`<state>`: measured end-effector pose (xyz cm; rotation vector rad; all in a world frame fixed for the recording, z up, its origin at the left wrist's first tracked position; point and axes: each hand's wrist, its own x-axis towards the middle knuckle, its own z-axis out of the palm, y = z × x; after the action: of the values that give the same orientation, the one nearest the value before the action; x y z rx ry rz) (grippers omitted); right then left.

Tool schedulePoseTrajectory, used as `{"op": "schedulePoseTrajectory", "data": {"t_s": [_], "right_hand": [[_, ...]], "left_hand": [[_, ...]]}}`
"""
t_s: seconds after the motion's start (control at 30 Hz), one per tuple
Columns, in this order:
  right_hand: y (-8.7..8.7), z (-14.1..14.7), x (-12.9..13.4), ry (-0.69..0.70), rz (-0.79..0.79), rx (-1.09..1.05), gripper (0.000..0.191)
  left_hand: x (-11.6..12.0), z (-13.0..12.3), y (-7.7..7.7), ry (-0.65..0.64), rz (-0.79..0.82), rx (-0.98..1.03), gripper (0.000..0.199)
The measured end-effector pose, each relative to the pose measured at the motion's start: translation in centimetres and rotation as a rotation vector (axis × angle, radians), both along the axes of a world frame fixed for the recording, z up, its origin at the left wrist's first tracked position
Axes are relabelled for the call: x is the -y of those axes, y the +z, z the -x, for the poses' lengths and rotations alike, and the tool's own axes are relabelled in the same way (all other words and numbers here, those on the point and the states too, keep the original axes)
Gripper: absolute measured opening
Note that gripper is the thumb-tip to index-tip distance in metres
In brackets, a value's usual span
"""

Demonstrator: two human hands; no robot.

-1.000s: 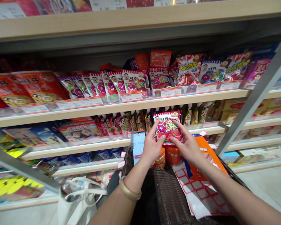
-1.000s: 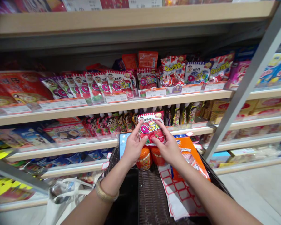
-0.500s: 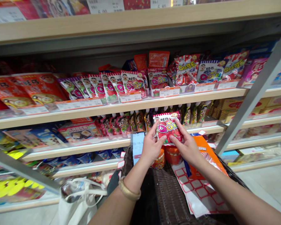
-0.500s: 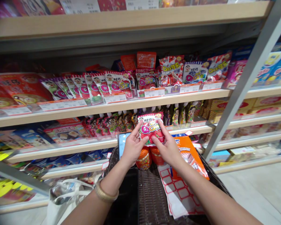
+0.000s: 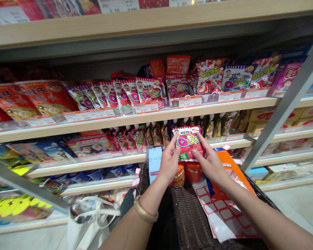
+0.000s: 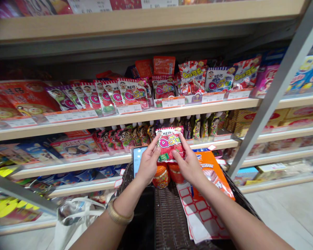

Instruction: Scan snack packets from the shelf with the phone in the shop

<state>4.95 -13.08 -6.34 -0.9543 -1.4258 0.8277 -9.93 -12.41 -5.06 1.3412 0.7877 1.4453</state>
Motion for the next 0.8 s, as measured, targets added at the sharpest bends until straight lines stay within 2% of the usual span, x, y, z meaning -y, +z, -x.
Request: {"op": "schedulePoseTrajectory", "data": {"t_s": [0.13,0.23,0.3,0.43,0.5,0.67,0.8], "right_hand": [[0.2,0.2,0.0,-0.064,-0.051,0.006,0.061],[0.2,0.5,-0.1,-0.082,-0.041,-0.131,0.073],[0.1,0.7,-0.3,-0.1,-0.024,-0.23,0.074],[-0.3,0.6,-0.7,-0.136,0.037,-0.272,0.043],[-0.4,0.5,-0.7,-0.172,0.053,-0.266,0.038],[0.2,0.6,-0.1,-0.276,-0.054,-0.215,0.032],[0.1,1.1,0.3,-0.214,-0.15,-0.188,0.029]], "left_hand": [[0.0,0.0,-0.1,0.03,-0.011,-0.02,0.049],[-0.1,-0.2,-0.3,0.042,-0.01,-0.025,0.047],[-0.2,-0.2,-0.4,0.061,-0.02,-0.05,0.046],[-0.2,-0.4,-0.4,0.245,-0.072,-0.207,0.039],[0.0,-0.5,-0.4,0.272,-0.065,-0.24,0.037],[0.6,-0.6,-0.2,0.073,-0.053,-0.214,0.047],[0.8,-0.3,0.0,-0.027,-0.074,-0.25,0.061]]}}
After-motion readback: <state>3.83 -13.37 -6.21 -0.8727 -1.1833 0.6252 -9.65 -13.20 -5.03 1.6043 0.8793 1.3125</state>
